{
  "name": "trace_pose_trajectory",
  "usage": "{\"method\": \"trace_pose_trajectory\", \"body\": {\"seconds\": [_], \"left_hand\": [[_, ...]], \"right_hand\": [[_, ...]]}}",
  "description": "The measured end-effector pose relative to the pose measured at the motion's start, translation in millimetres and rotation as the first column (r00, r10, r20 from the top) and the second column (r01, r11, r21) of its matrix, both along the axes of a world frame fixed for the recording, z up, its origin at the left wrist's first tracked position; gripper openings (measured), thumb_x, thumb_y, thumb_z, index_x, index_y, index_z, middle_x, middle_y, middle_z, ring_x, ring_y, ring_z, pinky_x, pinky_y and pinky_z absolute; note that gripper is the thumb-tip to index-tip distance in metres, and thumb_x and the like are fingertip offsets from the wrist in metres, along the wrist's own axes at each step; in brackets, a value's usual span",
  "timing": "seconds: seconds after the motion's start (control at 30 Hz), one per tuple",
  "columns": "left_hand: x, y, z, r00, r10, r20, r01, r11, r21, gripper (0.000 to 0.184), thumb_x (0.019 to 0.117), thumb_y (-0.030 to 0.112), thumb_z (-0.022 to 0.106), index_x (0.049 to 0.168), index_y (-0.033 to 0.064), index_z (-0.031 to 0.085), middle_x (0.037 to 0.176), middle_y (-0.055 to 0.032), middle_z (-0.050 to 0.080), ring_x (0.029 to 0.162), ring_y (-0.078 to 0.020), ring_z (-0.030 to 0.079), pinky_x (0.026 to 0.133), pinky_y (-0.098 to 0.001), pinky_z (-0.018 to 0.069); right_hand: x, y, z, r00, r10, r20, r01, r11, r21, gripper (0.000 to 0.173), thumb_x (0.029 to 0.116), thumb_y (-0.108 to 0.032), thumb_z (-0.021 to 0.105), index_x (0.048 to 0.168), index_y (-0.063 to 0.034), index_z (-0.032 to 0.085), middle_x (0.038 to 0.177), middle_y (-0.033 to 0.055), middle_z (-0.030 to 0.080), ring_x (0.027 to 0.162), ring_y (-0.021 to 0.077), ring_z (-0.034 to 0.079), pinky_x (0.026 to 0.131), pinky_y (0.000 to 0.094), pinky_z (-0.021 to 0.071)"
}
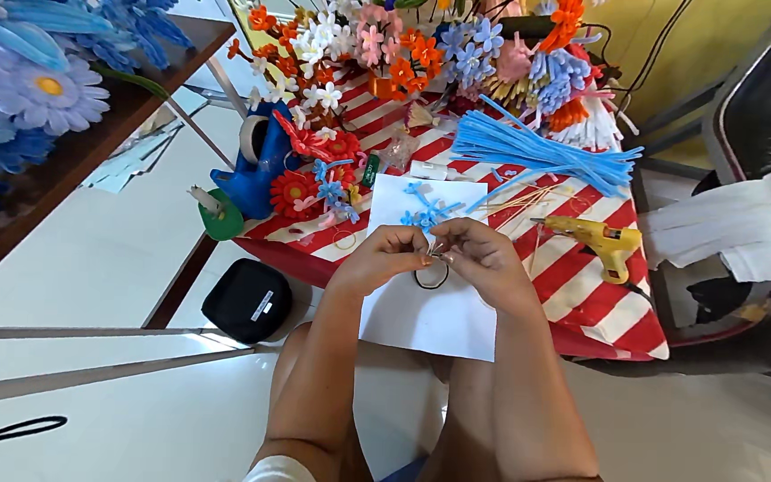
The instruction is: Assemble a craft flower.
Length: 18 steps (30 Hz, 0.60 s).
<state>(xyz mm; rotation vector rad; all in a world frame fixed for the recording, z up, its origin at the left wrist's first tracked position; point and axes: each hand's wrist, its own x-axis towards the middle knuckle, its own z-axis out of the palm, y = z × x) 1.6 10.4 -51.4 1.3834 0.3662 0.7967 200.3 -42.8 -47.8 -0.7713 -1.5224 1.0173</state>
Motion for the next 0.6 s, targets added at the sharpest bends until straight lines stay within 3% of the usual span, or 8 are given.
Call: {"method": "trace_pose_trajectory", "body": {"seconds": [0.13,0.3,0.6], "left_hand": [[-1.1,-0.4,1.5,0.998,-0.018,-0.057,0.017,1.0,-0.012,0.015,0.0887,0.002,0.063,0.083,0.015,0.067,0.081,0.0125,0.067,0.078,0.0036,0.062,0.075,-0.018,0.0525],[-2.6,0.2,4.2,0.979,-0.031,-0.201,0.037,0.999,0.028,0.013,0.0882,0.004,0.065,0.081,0.0143,0.063,0.074,0.0144,0.061,0.069,0.0057,0.057,0.066,-0.0149,0.0488],[-8.3,1.8,5.6,0.976,-0.034,-0.216,0.058,0.993,0.102,0.011,0.0899,0.007,0.063,0.083,0.0152,0.062,0.073,0.0158,0.059,0.068,0.0069,0.055,0.065,-0.0134,0.0468]], "right_hand": [[1.5,1.7,-0.6,0.996,0.053,0.065,-0.056,0.998,0.043,0.022,0.0963,-0.007,0.062,0.116,-0.001,0.069,0.106,-0.0011,0.07,0.098,0.0045,0.065,0.092,0.0262,0.0553],[4.2,1.5,0.0,0.992,0.032,0.12,-0.039,0.998,0.056,0.008,0.0952,-0.008,0.066,0.098,-0.0056,0.073,0.096,-0.005,0.07,0.094,0.001,0.065,0.089,0.0226,0.0554],[7.1,2.1,-1.6,0.984,0.073,0.161,-0.077,0.997,0.018,0.01,0.0985,-0.008,0.06,0.099,-0.003,0.069,0.095,-0.0044,0.067,0.092,-0.0001,0.063,0.088,0.0205,0.0536]]}}
